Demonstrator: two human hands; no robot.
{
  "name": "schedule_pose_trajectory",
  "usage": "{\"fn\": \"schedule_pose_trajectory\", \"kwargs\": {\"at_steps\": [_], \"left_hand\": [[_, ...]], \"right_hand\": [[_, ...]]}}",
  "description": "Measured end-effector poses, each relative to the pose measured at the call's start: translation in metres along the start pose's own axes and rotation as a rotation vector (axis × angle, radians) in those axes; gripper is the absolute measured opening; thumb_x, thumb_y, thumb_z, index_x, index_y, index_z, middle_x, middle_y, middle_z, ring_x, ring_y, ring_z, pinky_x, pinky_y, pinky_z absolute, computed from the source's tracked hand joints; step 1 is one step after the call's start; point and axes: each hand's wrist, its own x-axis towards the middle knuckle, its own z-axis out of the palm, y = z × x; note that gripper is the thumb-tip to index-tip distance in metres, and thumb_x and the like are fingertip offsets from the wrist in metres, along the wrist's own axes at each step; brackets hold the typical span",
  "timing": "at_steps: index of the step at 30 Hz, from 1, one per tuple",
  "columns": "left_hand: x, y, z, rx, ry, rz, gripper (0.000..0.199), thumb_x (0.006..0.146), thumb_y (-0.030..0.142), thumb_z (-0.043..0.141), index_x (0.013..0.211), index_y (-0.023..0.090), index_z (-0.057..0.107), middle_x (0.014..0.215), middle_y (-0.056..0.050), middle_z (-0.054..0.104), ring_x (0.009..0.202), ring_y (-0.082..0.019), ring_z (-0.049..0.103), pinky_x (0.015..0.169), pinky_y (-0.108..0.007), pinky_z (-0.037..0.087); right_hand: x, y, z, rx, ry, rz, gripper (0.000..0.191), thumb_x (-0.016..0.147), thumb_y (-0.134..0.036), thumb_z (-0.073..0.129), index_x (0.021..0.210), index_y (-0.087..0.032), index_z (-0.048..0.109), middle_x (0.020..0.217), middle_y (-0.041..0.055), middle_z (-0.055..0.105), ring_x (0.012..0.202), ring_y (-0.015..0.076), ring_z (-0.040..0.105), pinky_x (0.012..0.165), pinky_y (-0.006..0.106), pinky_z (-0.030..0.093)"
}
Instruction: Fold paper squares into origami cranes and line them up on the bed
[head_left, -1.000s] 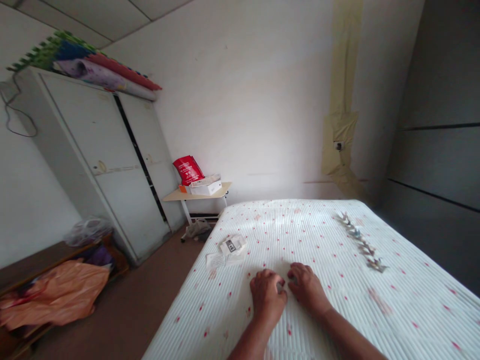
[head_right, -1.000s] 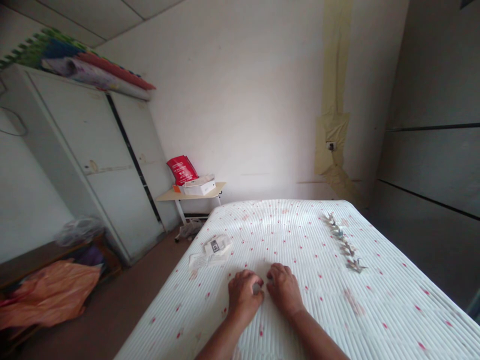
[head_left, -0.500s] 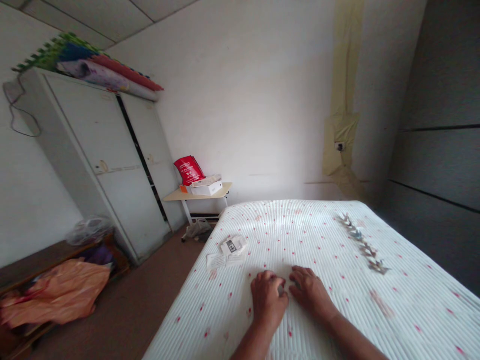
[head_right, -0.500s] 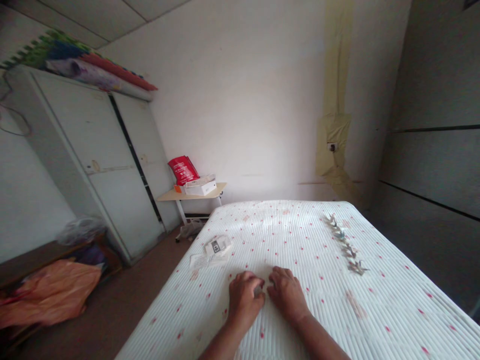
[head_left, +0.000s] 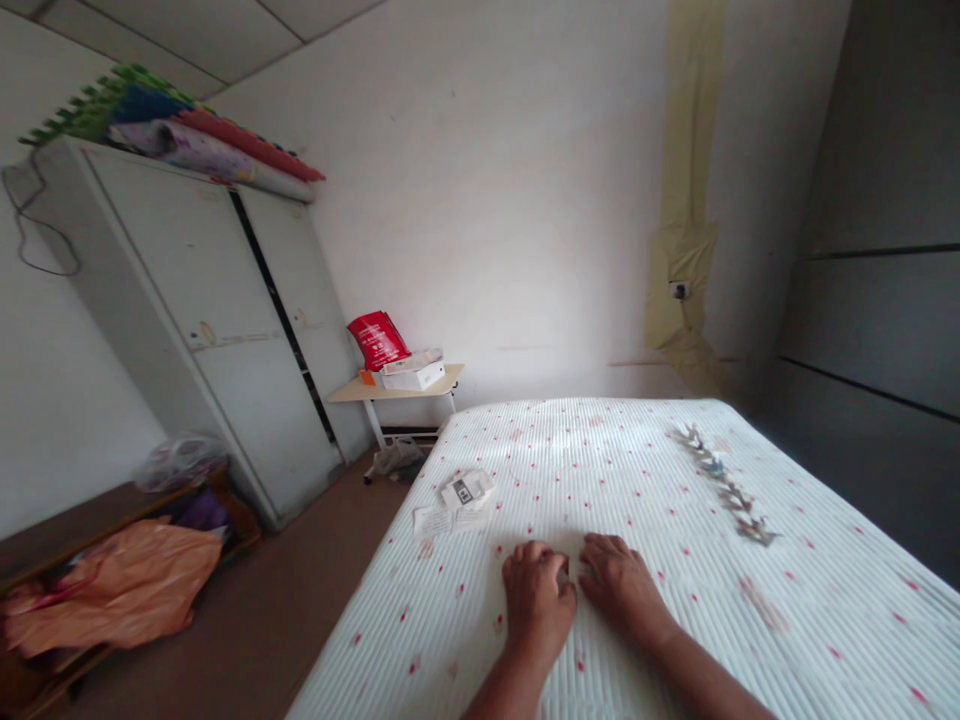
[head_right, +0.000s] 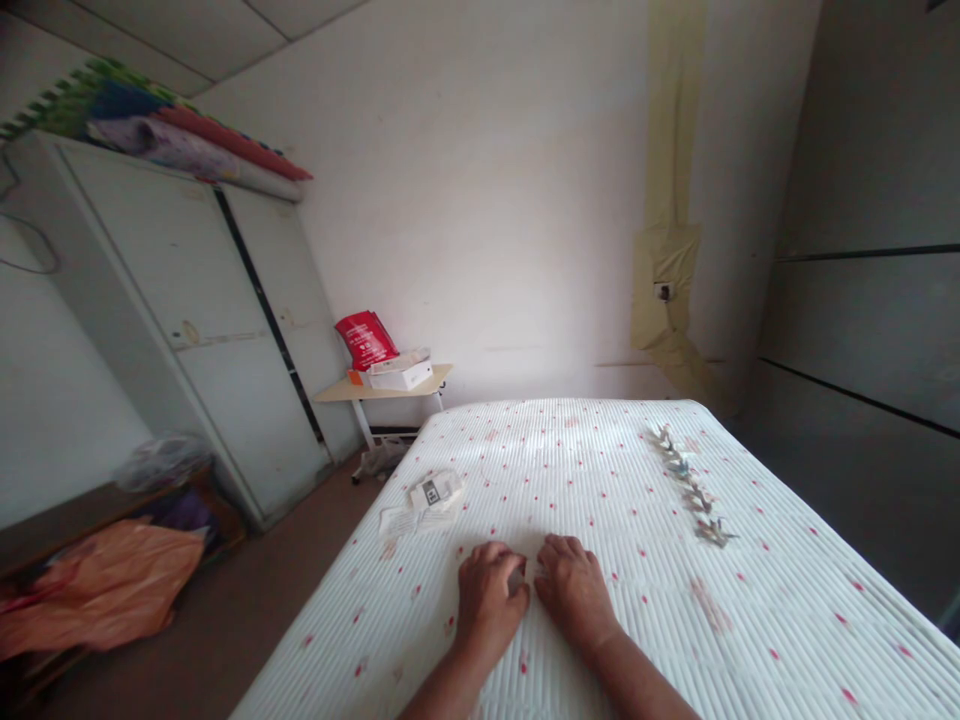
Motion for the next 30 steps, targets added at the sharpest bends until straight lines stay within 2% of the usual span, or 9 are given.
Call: {"fn": "schedule_pose_trajectory", "kwargs": {"at_steps": [8,14,20,22,24,27,30], "left_hand": [[0.0004,0.0010,-0.0005,0.007,-0.001,0.000,0.025,0.069,0.019,0.057,0.092,0.028,0.064,0.099,0.000,0.058,0.101,-0.019,0.047,0.090,-0.031,0.029],[-0.0002,-0.0025,0.0031,-0.019,0.056,0.037,0.025,0.067,0.015,0.056,0.088,0.027,0.064,0.094,0.000,0.059,0.097,-0.018,0.048,0.088,-0.031,0.030],[0.0007,-0.0022,0.0037,-0.039,0.107,0.055,0.014,0.066,0.012,0.055,0.072,0.022,0.063,0.085,-0.001,0.061,0.090,-0.018,0.052,0.081,-0.030,0.032],[0.0017,-0.0016,0.0028,-0.058,0.120,0.051,0.010,0.065,0.012,0.055,0.065,0.020,0.061,0.080,-0.002,0.061,0.085,-0.018,0.053,0.077,-0.029,0.033],[0.0027,-0.0019,0.0023,-0.087,0.136,0.054,0.009,0.065,0.012,0.055,0.062,0.018,0.060,0.074,-0.002,0.061,0.081,-0.017,0.053,0.074,-0.029,0.034],[0.0034,-0.0044,0.0034,-0.151,0.165,0.084,0.008,0.066,0.012,0.055,0.061,0.018,0.058,0.068,-0.001,0.059,0.076,-0.017,0.053,0.072,-0.028,0.034],[0.0032,-0.0078,0.0058,-0.245,0.175,0.103,0.007,0.067,0.014,0.055,0.061,0.017,0.056,0.067,-0.001,0.057,0.073,-0.016,0.052,0.070,-0.027,0.034]], "right_hand": [[0.0014,0.0013,0.0013,0.057,0.021,0.023,0.023,0.071,-0.015,0.048,0.089,-0.019,0.062,0.118,0.0085,0.058,0.109,0.0232,0.048,0.087,0.033,0.038],[0.0032,0.0041,0.0029,0.126,0.070,0.011,0.015,0.069,-0.013,0.048,0.077,-0.019,0.060,0.109,0.0088,0.061,0.103,0.0218,0.052,0.085,0.031,0.040],[0.0047,0.0050,0.0030,0.335,0.161,-0.061,0.012,0.068,-0.012,0.048,0.070,-0.019,0.058,0.105,0.0096,0.063,0.101,0.0220,0.054,0.085,0.031,0.041],[0.0045,0.0034,0.0020,0.444,0.191,-0.093,0.008,0.068,-0.015,0.050,0.069,-0.019,0.057,0.097,0.0091,0.063,0.095,0.0216,0.056,0.082,0.030,0.042],[0.0041,0.0018,0.0013,0.538,0.190,-0.086,0.004,0.070,-0.019,0.052,0.068,-0.019,0.055,0.082,0.0060,0.063,0.082,0.0196,0.057,0.074,0.028,0.043],[0.0039,0.0019,0.0018,0.672,0.121,-0.031,0.009,0.074,-0.024,0.051,0.066,-0.019,0.052,0.064,-0.0007,0.054,0.062,0.0142,0.051,0.059,0.024,0.039],[0.0045,0.0052,0.0032,0.782,0.063,-0.006,0.016,0.077,-0.031,0.051,0.067,-0.019,0.051,0.060,-0.0034,0.049,0.057,0.0116,0.045,0.053,0.022,0.034]]}}
